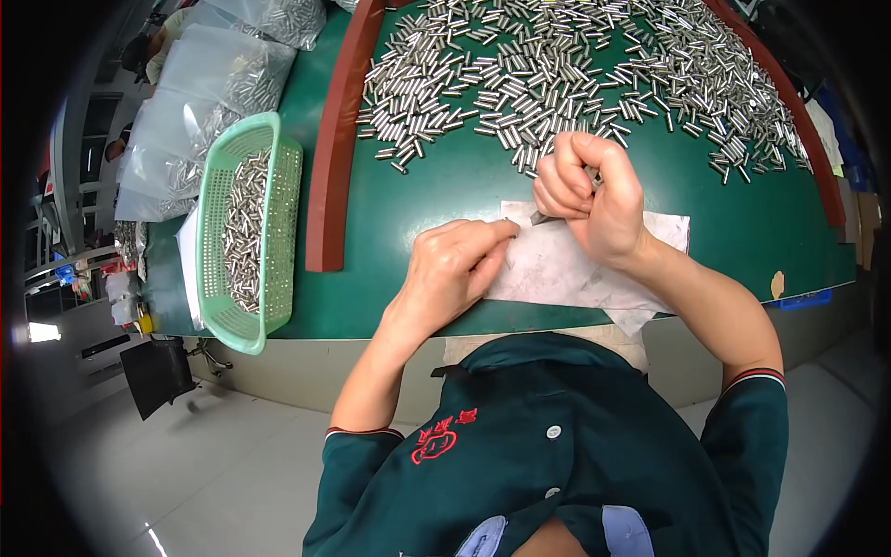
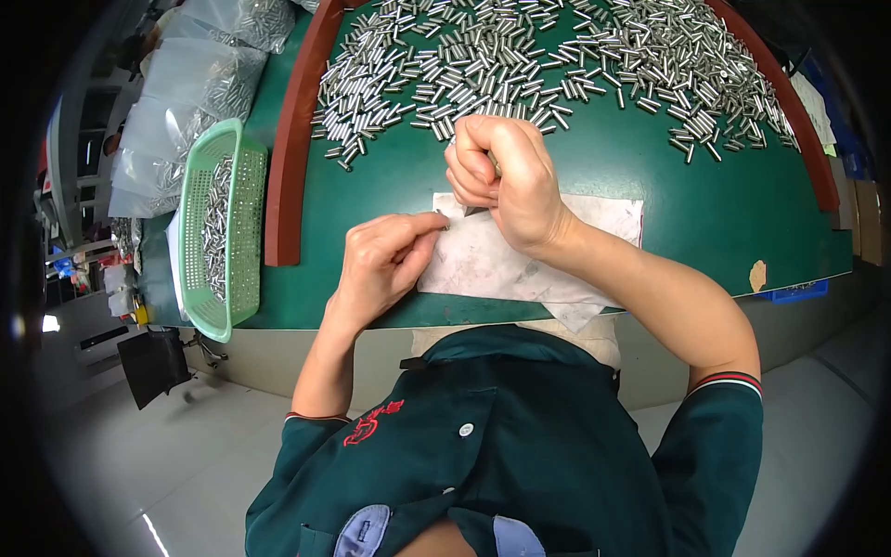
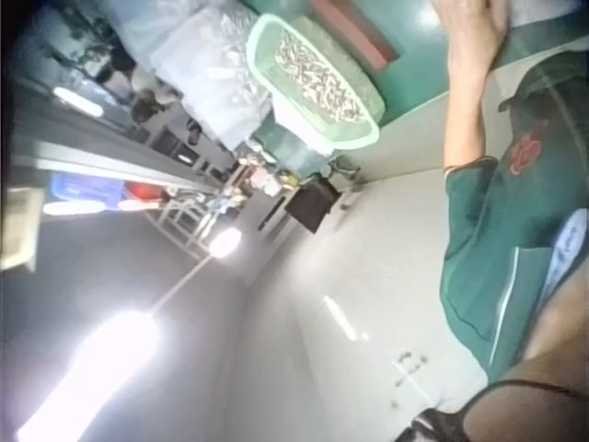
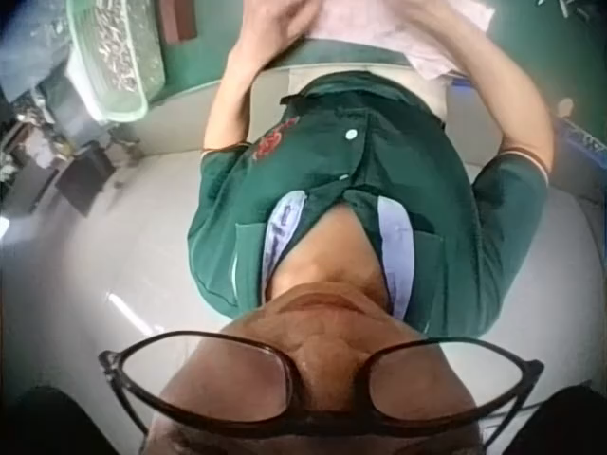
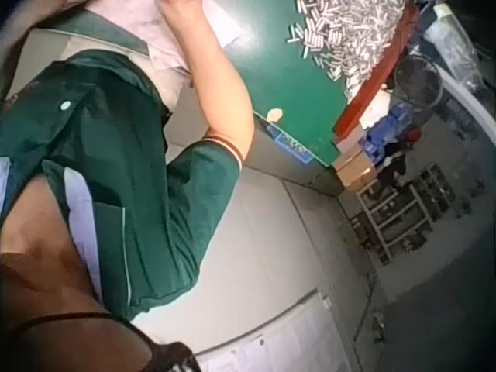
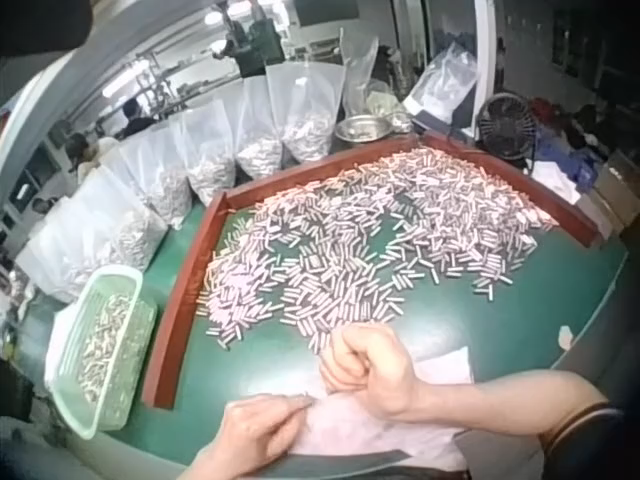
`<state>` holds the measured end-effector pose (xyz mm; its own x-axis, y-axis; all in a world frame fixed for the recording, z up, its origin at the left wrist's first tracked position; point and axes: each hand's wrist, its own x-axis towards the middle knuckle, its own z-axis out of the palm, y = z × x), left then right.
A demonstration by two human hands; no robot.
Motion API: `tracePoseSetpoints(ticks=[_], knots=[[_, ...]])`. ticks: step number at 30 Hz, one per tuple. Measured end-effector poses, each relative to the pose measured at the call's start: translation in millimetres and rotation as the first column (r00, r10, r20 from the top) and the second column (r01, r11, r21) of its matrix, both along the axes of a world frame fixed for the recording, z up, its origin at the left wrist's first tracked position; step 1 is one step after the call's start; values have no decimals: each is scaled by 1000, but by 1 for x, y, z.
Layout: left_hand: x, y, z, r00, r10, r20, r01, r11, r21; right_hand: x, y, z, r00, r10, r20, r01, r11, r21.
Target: Assembling small metal electrical or mechanical components at a dedicated workstation.
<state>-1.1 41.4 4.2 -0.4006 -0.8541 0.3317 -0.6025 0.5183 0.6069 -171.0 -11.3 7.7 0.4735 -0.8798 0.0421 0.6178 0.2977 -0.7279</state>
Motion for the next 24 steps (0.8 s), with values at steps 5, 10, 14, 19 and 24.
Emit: tracePoseSetpoints(ticks=[5,10,14,19,24], knots=[[-9,6,8,974,185,127,-195,978,71,0,1,1,1000,-18,17,18,1000,12],[-15,8,6,962,244,120,-255,964,81,0,3,2,998,-26,62,25,999,20],[-19,4,6,953,280,114,-288,956,63,-2,2,5,995,-43,86,41,999,19],[-21,4,1,955,287,79,-291,955,52,-3,2,4,991,-59,117,59,998,7],[-18,6,0,965,259,27,-261,963,68,-3,3,4,990,-51,133,47,998,27]])
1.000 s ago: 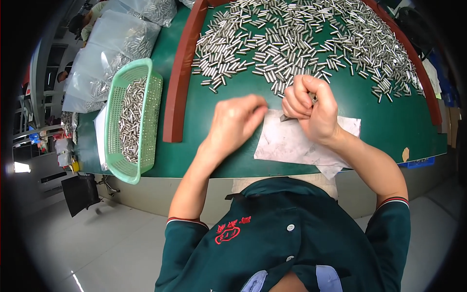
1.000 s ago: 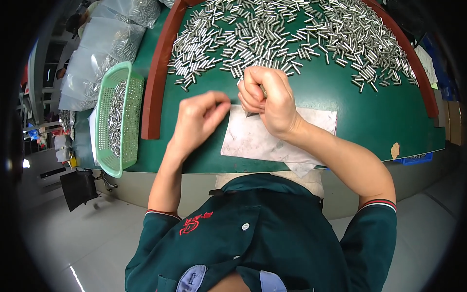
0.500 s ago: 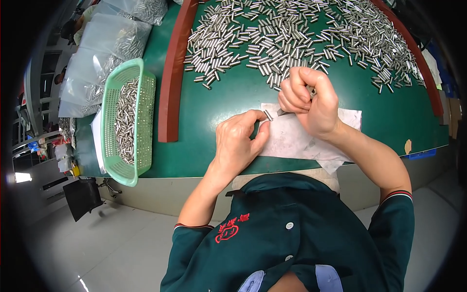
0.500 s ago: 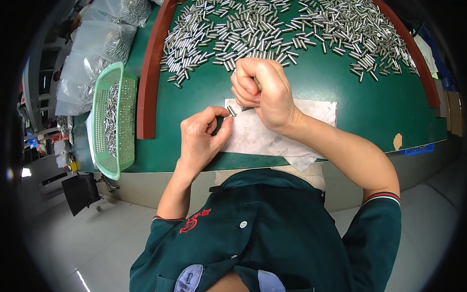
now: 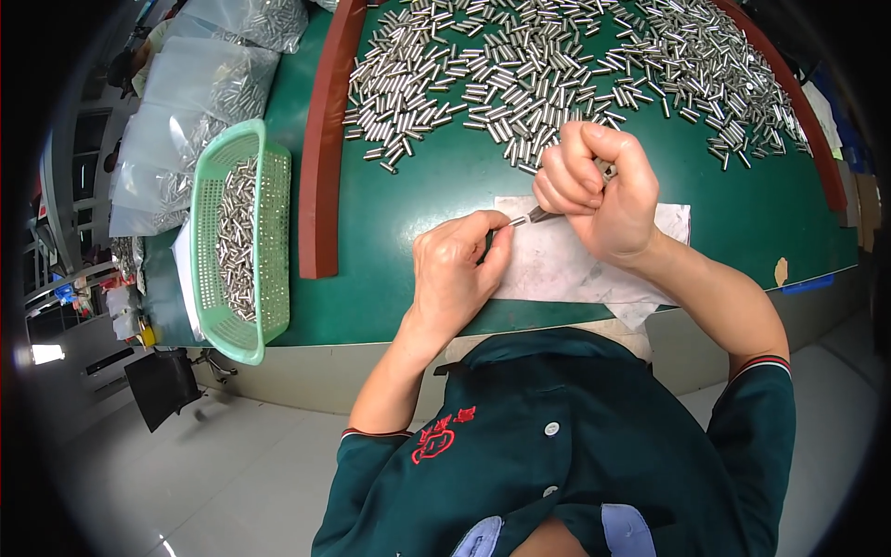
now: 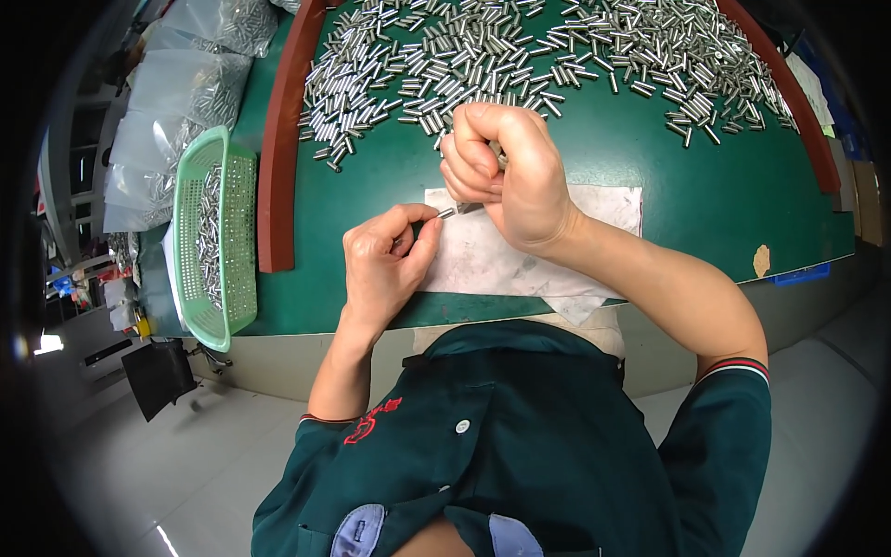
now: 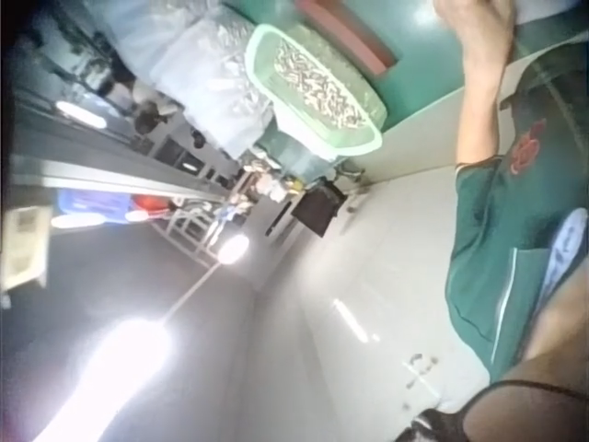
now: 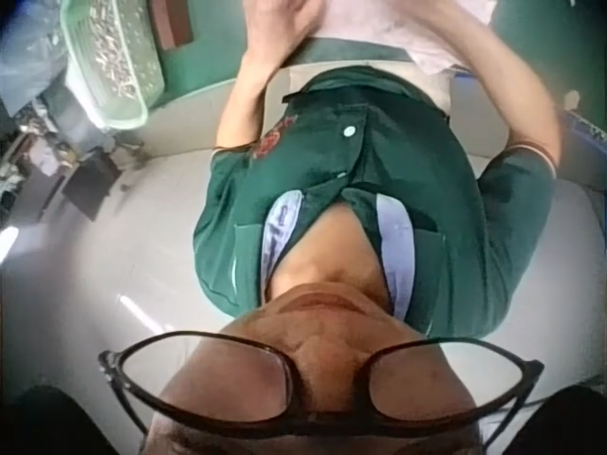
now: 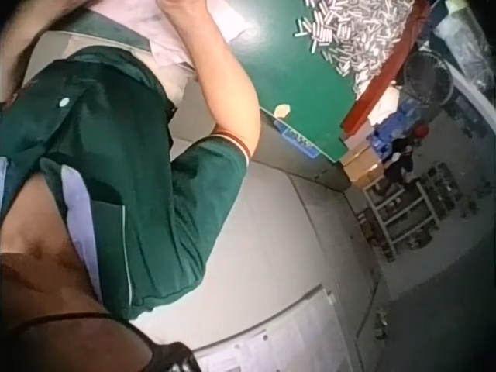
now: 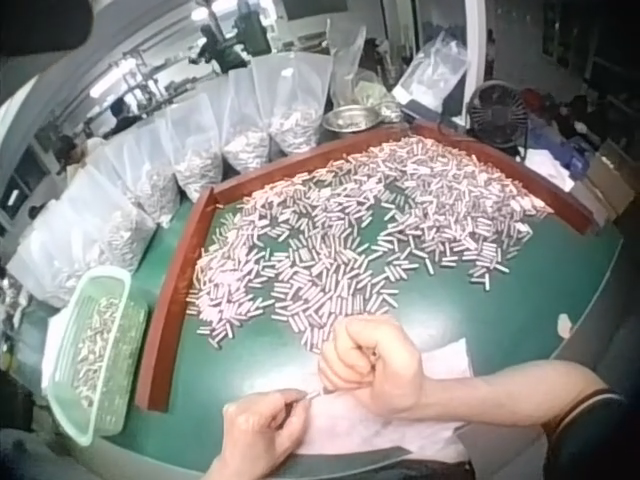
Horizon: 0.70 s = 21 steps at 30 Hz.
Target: Assembling small metal electrical or mechanical components at a dedicated workstation.
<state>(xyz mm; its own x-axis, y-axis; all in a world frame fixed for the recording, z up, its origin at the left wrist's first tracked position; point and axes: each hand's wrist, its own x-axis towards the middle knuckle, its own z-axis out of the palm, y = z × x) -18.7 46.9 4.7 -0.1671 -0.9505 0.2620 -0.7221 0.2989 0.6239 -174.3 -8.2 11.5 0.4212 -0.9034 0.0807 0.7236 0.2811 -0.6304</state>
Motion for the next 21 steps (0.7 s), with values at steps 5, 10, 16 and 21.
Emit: tracePoseSetpoints(ticks=[5,10,16,21], knots=[[-1,-1,1,1000,5,-6,-5,1000,20,2,0,-1,1000,4,3,-4,1000,18],[-1,-1,1,1000,-3,-5,4,1000,7,2,-1,-2,997,29,-76,-31,999,-15],[0,-1,1,1000,-5,-3,5,1000,14,4,0,-1,1000,20,2,-21,1000,11],[1,-1,1,1000,-18,5,18,1000,2,5,0,-2,1000,29,0,-29,1000,5]])
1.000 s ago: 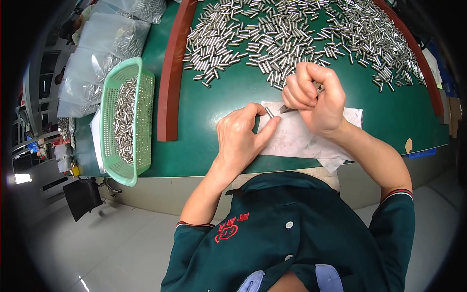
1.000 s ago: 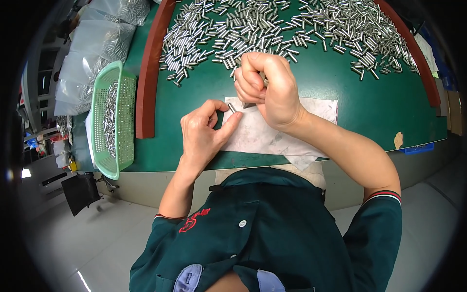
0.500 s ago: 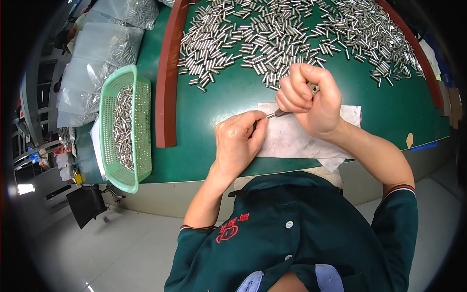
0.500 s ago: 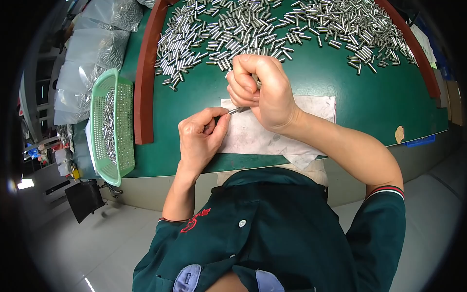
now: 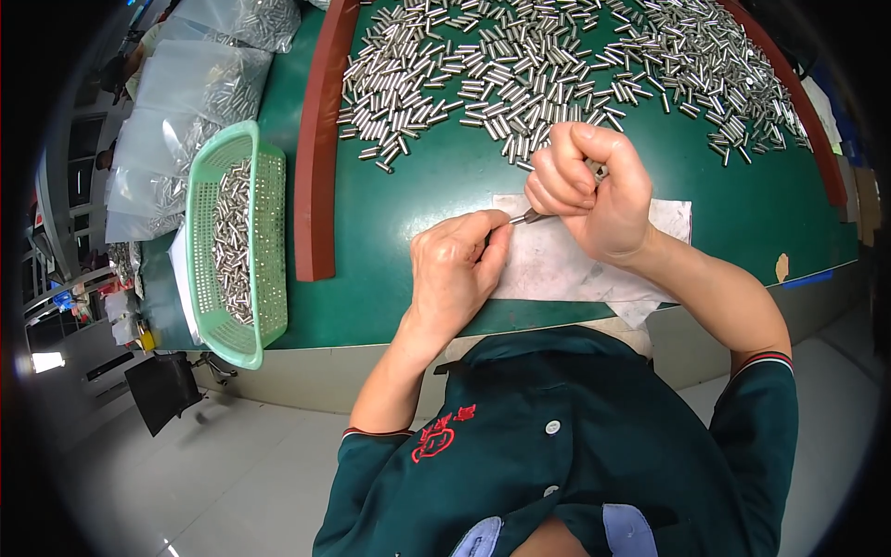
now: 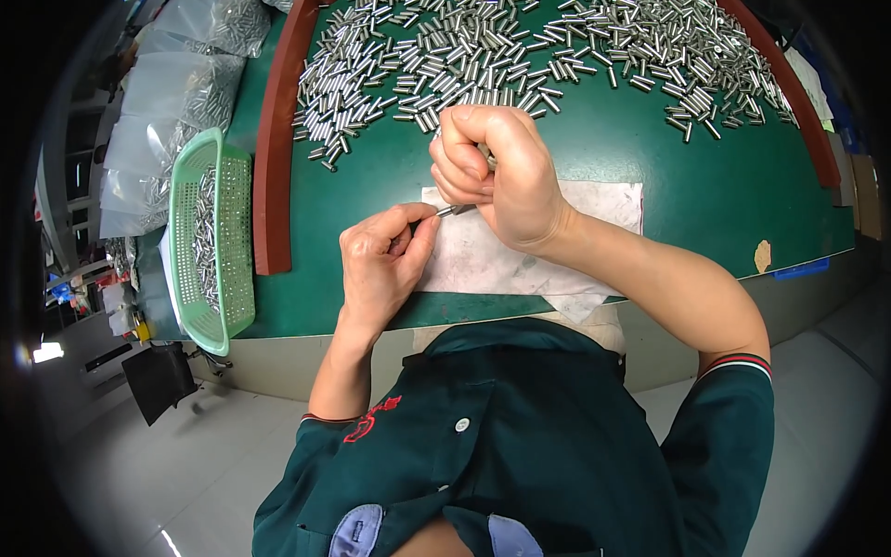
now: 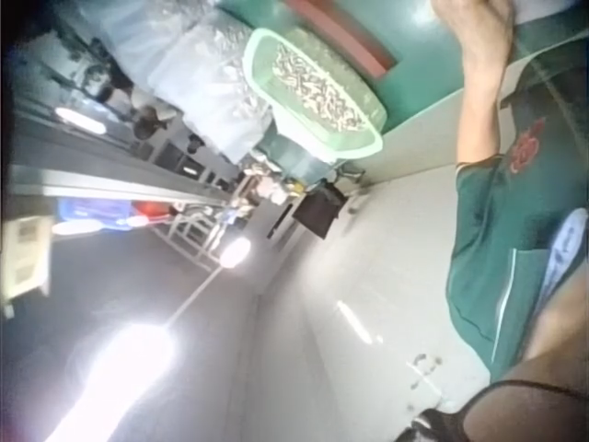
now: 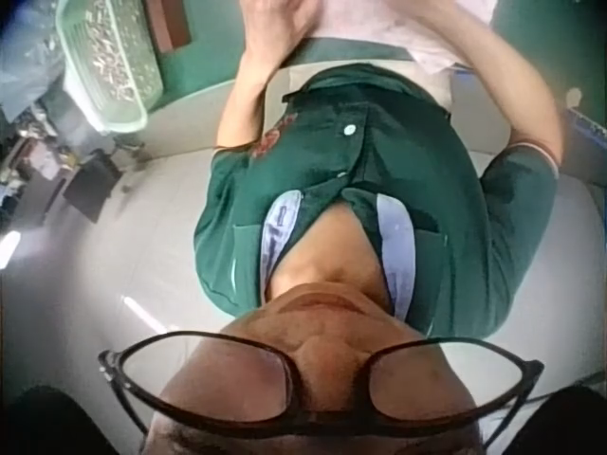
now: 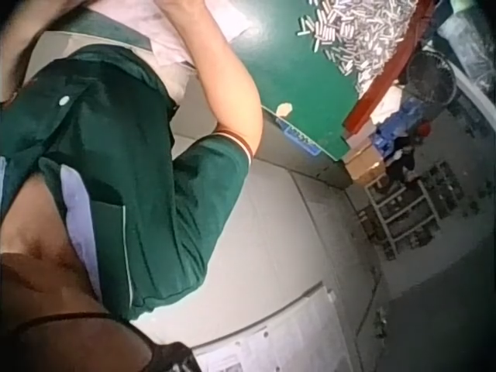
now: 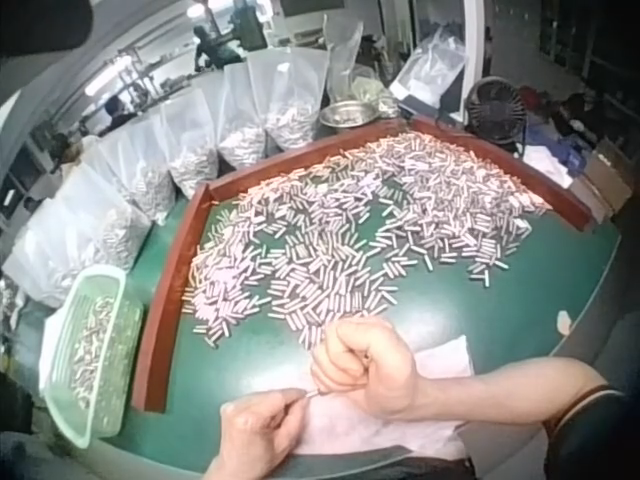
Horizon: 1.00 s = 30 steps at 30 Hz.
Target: Assembling small metal electrical or mechanical components at a dedicated workstation.
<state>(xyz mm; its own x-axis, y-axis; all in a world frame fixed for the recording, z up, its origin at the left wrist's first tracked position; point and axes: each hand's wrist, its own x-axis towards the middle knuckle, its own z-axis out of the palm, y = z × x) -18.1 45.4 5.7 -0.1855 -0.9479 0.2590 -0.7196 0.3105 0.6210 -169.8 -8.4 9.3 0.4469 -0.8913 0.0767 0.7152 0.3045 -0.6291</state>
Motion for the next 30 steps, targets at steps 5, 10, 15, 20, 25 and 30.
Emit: tracePoseSetpoints(ticks=[5,10,15,20,25,30], knots=[[1,-1,-2,1000,-15,-11,15,1000,2,0,1,0,997,15,-78,-18,999,-38],[1,0,-3,998,-27,-48,28,999,17,3,5,2,989,-27,-146,10,993,-115],[0,-1,-3,998,-43,-44,43,999,-6,6,10,5,981,-52,-185,30,992,-119],[1,4,-1,991,27,-130,-19,998,66,5,8,4,978,-58,-201,30,990,-138],[21,-5,2,215,432,-876,452,751,481,2,7,3,982,-15,-190,-7,993,-115],[22,-4,4,115,468,-876,535,714,451,2,6,2,990,14,-138,-27,995,-92]])
